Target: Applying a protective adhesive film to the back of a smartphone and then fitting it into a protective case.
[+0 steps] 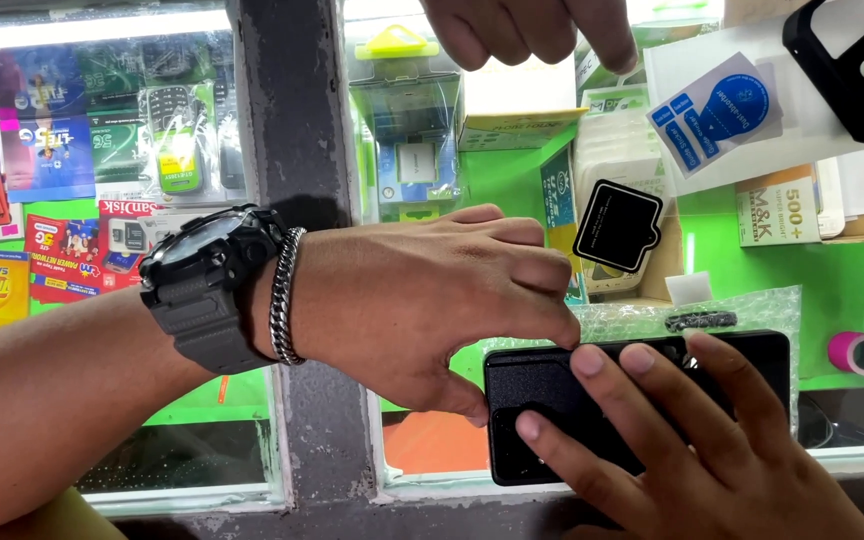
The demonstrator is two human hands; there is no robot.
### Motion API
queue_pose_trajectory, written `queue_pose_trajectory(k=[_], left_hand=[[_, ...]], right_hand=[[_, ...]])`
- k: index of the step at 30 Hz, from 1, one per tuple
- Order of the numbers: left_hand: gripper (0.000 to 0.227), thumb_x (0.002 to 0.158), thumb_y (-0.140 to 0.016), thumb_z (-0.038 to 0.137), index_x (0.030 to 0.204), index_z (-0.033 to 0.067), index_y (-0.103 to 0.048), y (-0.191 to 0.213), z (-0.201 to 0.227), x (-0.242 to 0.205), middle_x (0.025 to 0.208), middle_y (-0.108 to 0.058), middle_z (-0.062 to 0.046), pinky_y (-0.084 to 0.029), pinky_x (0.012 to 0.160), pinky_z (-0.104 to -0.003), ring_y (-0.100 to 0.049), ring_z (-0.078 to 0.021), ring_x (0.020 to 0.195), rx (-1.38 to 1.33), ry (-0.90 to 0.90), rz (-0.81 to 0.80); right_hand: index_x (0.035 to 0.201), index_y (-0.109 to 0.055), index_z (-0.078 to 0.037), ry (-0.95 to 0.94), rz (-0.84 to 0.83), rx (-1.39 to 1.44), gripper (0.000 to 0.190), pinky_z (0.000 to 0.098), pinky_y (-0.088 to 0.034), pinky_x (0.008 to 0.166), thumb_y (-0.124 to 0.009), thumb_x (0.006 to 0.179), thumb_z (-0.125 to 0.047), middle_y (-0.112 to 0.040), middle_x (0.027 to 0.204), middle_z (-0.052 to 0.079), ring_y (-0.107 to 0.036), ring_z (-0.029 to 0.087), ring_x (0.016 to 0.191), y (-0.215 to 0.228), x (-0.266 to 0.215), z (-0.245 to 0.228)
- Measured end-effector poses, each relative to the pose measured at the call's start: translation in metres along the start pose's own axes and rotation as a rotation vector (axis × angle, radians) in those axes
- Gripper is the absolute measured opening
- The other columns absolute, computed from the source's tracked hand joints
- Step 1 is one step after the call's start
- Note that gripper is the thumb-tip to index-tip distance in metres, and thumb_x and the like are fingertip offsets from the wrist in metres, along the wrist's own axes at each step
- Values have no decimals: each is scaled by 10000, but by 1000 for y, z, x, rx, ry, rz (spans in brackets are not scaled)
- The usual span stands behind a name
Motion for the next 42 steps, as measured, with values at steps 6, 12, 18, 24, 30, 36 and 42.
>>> queue_pose_trajectory(k=[6,12,18,24,30,36,42], left_hand=[[639,755,-898,462,1231,154,-604,0,-1,0,1062,-558,-49,-392,780,-458,-495,-282,949,-12,-6,7],[604,816,-854,503,1223,148,-583,1,0,-1,1039,-541,-44,-394,782,-443,-487,-276,914,-2,-33,29],[617,810,-858,490,1248,150,-587,0,-1,-1,1077,-553,-58,-397,806,-467,-499,-295,969,-11,-22,24],[662,772,-896,492,1263,152,-610,0,-2,0,1070,-565,-41,-394,811,-457,-515,-278,941,10,-28,22],[699,721,-900,484,1256,108,-652,-2,-2,3,1001,-601,-59,-425,901,-470,-544,-300,977,17,-13,-19],[752,740,-823,613,1283,133,-624,0,15,2,1078,-626,-71,-434,870,-504,-587,-316,1033,101,99,-85],[843,727,-672,800,1200,111,-564,-8,39,5,1011,-565,-82,-394,756,-478,-504,-279,899,235,216,-50]], right_hand=[[1589,-388,-328,148,10,112,655,556,-401,1141,-589,1033,-610,-412,1592,88,-329,318,1490,1,-12,-7],[1457,-513,-320,72,2,83,499,581,-513,1008,-631,995,-468,-534,1433,165,-576,310,1236,1,-5,-1],[1598,-367,-353,171,90,130,606,501,-399,1150,-594,1104,-621,-446,1579,40,-343,274,1476,-1,-8,-10],[1562,-426,-420,172,126,92,523,497,-443,1085,-602,1105,-603,-472,1550,13,-337,261,1449,-8,-14,-18],[1395,-547,-260,-195,3,157,769,662,-407,1188,-668,802,-735,-434,1551,193,-447,425,1400,6,-49,0],[1450,-438,-1,-469,15,332,1159,570,-334,1166,-830,540,-602,-429,1573,331,-408,537,1479,-4,-61,32],[1546,-332,15,-392,87,318,982,563,-330,1181,-700,802,-509,-365,1622,239,-376,446,1483,0,-54,25]])
Point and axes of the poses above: each hand's wrist, its own x-axis towards the middle knuckle, its own y-axis out of the back of the hand, z = x × y, the point moved 3 cm from there along x, towards the middle knuckle
